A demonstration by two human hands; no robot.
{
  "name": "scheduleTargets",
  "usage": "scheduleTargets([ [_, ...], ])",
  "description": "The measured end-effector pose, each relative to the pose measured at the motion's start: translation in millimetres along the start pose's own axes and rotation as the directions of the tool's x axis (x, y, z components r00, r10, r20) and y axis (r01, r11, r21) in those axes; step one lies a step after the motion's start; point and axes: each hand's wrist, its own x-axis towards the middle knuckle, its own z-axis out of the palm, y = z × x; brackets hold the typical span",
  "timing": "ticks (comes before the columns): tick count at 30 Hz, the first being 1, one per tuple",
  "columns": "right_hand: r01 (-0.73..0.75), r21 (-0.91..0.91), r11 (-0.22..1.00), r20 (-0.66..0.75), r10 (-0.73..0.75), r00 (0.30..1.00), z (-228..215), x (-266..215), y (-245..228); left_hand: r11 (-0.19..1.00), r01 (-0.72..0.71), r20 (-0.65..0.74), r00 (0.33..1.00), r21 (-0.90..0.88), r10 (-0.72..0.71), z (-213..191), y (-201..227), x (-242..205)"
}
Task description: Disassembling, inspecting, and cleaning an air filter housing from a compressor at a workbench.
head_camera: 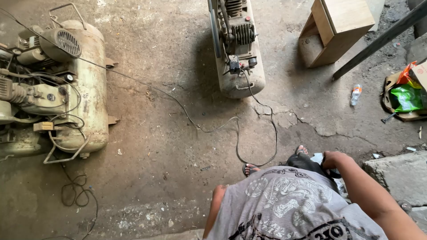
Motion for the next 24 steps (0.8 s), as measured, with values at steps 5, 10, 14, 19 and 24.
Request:
scheduleTargets([
  [5, 0.000, -0.014, 1.000, -0.026, 0.000, 1.000, 10.2, 22.7, 8.3, 0.999, 0.041, -0.035, 0.999, -0.003, -0.041, 6.6, 1.7, 3.4],
  [10, -0.024, -0.029, 0.999, -0.075, 0.022, 0.997, 17.7, 23.1, 4.8, 0.999, 0.019, -0.060, 0.998, 0.046, -0.016, 4.9, 9.7, 0.1],
  [14, -0.024, 0.026, 0.999, -0.315, 0.031, 0.949, -58.7, -75.9, -47.0, 0.989, -0.133, -0.043, 0.991, -0.070, 0.130, -13.3, 80.1, -12.2],
  [19, 0.394, 0.550, 0.736, -0.356, -0.219, 0.908, -135.3, -218.5, -148.2, 0.749, -0.508, -0.169, 0.858, -0.425, 0.485, -59.3, 254.5, -139.5],
  [24, 0.398, 0.896, -0.197, -0.435, -0.577, 0.691, -150.1, -236.1, -199.1, 0.296, -0.730, -0.342, 0.586, -0.616, 0.735, -103.2, 322.7, -202.7],
])
